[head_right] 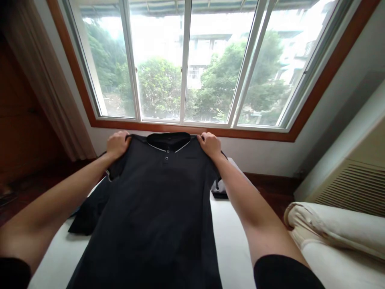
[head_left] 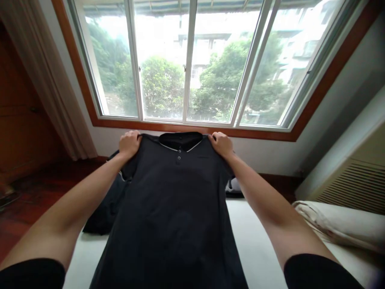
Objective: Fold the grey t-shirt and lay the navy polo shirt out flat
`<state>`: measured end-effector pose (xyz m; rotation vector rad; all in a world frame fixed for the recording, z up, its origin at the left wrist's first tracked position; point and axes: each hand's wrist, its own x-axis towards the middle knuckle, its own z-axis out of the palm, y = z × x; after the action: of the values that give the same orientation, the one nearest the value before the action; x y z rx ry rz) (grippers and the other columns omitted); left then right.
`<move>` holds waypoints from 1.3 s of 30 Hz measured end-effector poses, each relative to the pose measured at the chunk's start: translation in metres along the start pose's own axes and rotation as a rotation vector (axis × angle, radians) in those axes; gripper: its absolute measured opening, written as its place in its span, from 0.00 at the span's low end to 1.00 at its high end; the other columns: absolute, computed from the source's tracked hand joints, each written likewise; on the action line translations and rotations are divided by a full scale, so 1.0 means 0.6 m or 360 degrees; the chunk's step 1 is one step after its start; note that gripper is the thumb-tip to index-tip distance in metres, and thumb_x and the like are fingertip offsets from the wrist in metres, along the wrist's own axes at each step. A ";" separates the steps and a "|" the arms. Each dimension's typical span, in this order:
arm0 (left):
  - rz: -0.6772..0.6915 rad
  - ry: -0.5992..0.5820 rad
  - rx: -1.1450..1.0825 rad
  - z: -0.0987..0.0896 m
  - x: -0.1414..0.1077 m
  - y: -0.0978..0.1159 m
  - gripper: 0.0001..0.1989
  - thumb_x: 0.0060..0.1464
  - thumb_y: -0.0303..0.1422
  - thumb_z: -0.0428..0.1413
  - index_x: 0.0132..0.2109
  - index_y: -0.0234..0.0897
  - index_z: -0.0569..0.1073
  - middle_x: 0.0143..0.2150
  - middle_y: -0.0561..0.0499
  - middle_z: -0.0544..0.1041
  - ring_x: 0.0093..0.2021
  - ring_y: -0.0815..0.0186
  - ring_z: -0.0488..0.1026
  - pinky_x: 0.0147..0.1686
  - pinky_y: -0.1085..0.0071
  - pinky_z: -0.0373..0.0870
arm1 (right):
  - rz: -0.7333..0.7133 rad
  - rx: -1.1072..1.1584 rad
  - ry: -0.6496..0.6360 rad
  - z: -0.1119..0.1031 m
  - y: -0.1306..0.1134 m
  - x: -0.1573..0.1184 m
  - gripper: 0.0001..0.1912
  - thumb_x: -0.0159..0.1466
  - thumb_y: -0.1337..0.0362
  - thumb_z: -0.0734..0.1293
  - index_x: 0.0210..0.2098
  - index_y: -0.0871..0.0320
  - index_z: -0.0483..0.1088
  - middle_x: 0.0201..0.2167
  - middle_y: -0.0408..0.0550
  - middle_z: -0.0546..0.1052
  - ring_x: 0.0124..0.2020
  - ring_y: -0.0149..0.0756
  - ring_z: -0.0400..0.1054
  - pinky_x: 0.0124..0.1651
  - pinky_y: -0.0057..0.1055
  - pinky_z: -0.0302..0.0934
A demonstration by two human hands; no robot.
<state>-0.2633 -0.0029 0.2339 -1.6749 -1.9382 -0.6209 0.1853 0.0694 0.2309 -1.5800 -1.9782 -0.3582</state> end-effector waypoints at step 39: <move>0.0099 -0.1233 -0.0260 0.438 -0.114 0.133 0.42 0.66 0.62 0.39 0.76 0.41 0.58 0.79 0.37 0.52 0.78 0.39 0.47 0.71 0.38 0.46 | 0.0099 0.0120 -0.1143 0.439 -0.054 -0.109 0.39 0.73 0.35 0.53 0.77 0.45 0.52 0.80 0.52 0.43 0.79 0.57 0.33 0.73 0.68 0.26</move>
<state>-0.1963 0.1222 -0.0106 -2.3011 -2.3657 -0.0901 0.0922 0.1509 -0.0127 -1.8815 -2.3999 0.3637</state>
